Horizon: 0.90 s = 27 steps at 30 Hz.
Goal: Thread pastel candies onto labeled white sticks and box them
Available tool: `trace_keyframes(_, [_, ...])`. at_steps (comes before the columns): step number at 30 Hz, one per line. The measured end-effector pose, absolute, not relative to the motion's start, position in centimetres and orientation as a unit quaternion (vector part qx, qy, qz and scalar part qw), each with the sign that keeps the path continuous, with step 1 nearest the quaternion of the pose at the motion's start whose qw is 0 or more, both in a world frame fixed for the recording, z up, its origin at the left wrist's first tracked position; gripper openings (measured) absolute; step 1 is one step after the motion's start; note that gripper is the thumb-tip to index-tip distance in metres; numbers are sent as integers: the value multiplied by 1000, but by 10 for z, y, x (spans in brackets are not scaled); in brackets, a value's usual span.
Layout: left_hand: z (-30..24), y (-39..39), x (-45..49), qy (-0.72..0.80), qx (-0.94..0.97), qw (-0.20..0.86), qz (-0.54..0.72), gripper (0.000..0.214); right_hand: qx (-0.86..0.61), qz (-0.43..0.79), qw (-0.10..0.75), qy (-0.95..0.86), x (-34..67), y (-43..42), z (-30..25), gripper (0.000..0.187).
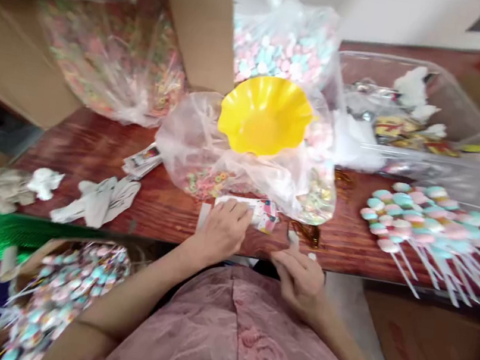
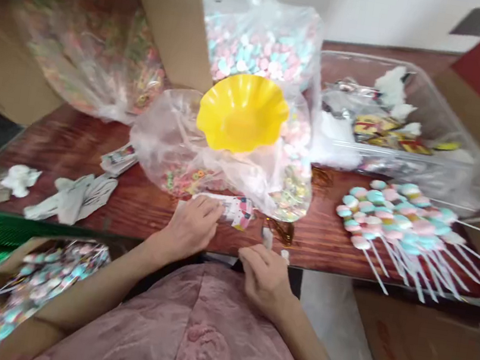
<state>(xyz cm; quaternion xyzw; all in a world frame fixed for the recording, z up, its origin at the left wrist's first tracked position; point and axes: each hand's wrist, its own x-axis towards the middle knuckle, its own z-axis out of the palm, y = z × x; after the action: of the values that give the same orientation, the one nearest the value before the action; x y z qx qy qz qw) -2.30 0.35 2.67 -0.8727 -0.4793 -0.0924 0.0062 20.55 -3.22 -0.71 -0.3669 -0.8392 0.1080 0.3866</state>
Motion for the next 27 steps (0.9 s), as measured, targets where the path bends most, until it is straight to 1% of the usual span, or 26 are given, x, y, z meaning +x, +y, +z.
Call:
trace_keyframes(3, [24,33,3,-468,-884,-3,24,22,-405,40,351,-843,230,-36,-7,22])
trace_keyframes(6, [14,41,2,-461,-885,30,53,26,-510,-13,343,-789,282,-33,-5,21])
trace_keyframes(9, [5,39,-5,-464,-882,80,15,30,-615,-105,344,-701,341,-28,-1,17])
trace_keyframes(11, [2,37,-7,-458,-883,101,-32,27,-675,-150,329,-643,369,-21,3,16])
trace_keyframes(15, [-5,42,-9,-436,-869,128,-196,16,-761,-207,240,-566,390,-5,11,22])
trace_keyframes(17, [-9,45,-9,-424,-860,147,-243,15,-793,-217,183,-539,390,1,14,25])
trace_keyframes(20, [-13,42,-7,-422,-869,144,-216,18,-833,-186,110,-509,391,5,14,31])
trace_keyframes(22, [-14,37,-4,-445,-869,116,-181,16,-847,-159,86,-500,395,7,9,36])
trace_keyframes(23, [-14,34,-2,-461,-865,99,-171,17,-850,-156,81,-496,399,8,5,38])
trace_keyframes(25, [-13,32,0,-487,-855,62,-165,18,-862,-176,82,-469,409,12,-6,34])
trace_keyframes(27, [-12,35,-2,-501,-842,17,-198,17,-858,-202,122,-457,421,14,-18,25])
